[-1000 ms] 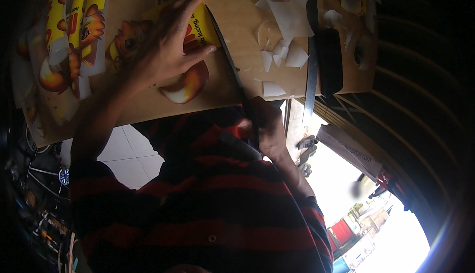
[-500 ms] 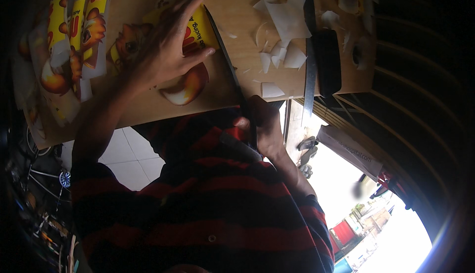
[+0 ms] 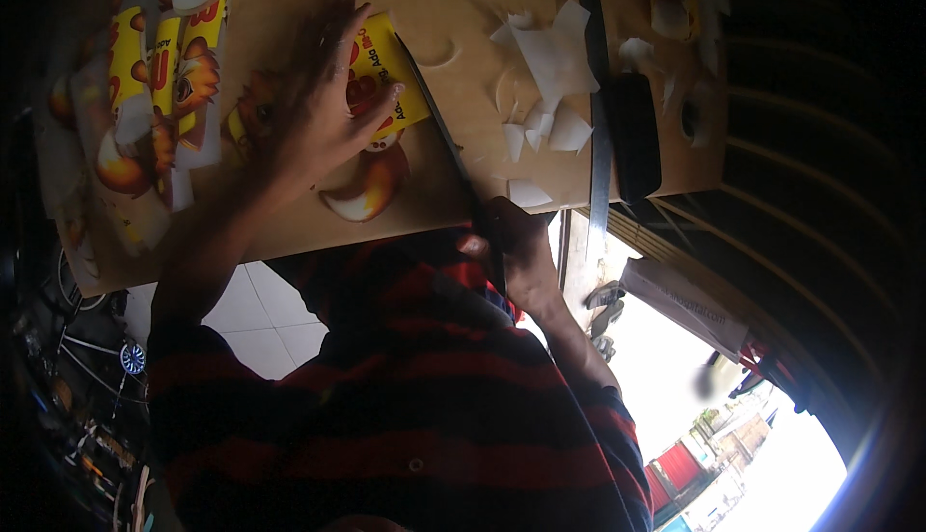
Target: The person uses shears to cut out printed cat food labels from a sheet of paper and places them on a wooden table.
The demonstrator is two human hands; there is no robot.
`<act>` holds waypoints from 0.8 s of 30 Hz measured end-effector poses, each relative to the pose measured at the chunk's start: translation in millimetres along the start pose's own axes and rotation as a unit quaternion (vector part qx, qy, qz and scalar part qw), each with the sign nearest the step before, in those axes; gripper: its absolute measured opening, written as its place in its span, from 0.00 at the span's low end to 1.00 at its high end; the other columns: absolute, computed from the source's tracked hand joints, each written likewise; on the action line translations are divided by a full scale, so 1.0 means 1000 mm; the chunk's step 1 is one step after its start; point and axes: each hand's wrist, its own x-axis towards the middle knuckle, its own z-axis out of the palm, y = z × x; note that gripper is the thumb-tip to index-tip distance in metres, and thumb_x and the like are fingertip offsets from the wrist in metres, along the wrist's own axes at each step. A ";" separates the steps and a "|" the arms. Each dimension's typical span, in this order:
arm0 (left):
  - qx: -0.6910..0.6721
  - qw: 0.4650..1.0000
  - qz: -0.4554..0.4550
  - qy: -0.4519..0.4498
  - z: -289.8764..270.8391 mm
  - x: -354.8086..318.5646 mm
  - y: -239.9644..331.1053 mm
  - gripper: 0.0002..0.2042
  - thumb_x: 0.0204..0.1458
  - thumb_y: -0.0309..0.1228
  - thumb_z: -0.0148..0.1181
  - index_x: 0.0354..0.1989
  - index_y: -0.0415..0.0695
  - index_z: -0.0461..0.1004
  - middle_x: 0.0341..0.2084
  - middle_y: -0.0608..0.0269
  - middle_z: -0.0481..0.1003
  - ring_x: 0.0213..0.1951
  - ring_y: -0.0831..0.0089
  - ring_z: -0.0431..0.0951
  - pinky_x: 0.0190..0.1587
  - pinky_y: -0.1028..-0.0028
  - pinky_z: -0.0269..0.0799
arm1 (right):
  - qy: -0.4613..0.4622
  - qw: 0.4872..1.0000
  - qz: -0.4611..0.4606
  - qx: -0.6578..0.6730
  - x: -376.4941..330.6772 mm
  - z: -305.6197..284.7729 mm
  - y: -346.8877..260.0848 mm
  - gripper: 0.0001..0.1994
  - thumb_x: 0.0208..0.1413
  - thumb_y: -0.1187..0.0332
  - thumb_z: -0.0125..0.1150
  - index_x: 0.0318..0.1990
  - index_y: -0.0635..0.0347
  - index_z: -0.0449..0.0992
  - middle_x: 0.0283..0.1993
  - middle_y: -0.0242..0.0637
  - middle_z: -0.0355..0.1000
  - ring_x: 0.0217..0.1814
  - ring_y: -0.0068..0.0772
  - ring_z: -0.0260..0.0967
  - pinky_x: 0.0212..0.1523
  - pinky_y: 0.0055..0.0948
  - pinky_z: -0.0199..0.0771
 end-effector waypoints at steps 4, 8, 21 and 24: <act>0.020 0.999 0.009 0.025 0.007 -0.003 -0.002 0.36 0.49 0.34 0.66 0.64 0.33 0.56 0.63 0.34 0.58 0.65 0.42 0.58 0.66 0.56 0.56 | 0.020 0.999 -0.033 -0.001 0.003 0.002 0.002 0.31 0.48 0.40 0.66 0.33 0.67 0.70 0.23 0.32 0.64 0.26 0.22 0.57 0.27 0.28 0.60; 0.021 1.000 0.009 0.019 0.007 -0.003 -0.002 0.37 0.49 0.35 0.66 0.64 0.31 0.55 0.63 0.34 0.58 0.65 0.42 0.58 0.66 0.56 0.55 | 0.039 0.998 -0.049 -0.029 0.005 0.005 -0.001 0.35 0.48 0.32 0.61 0.31 0.64 0.71 0.19 0.26 0.64 0.22 0.15 0.58 0.22 0.21 0.58; 0.020 0.999 0.027 0.038 0.007 -0.003 -0.004 0.39 0.48 0.37 0.66 0.63 0.29 0.55 0.58 0.31 0.62 0.61 0.41 0.64 0.63 0.55 0.61 | 0.012 0.999 -0.029 -0.005 0.006 0.004 -0.005 0.31 0.49 0.42 0.67 0.33 0.70 0.71 0.25 0.40 0.67 0.27 0.27 0.60 0.30 0.31 0.64; 0.018 0.999 0.022 0.035 0.005 -0.003 -0.002 0.39 0.47 0.37 0.66 0.63 0.29 0.55 0.58 0.32 0.63 0.60 0.42 0.64 0.62 0.55 0.62 | 0.010 1.000 -0.018 -0.008 0.008 0.002 -0.003 0.31 0.50 0.42 0.66 0.33 0.70 0.71 0.25 0.41 0.66 0.27 0.29 0.61 0.30 0.33 0.65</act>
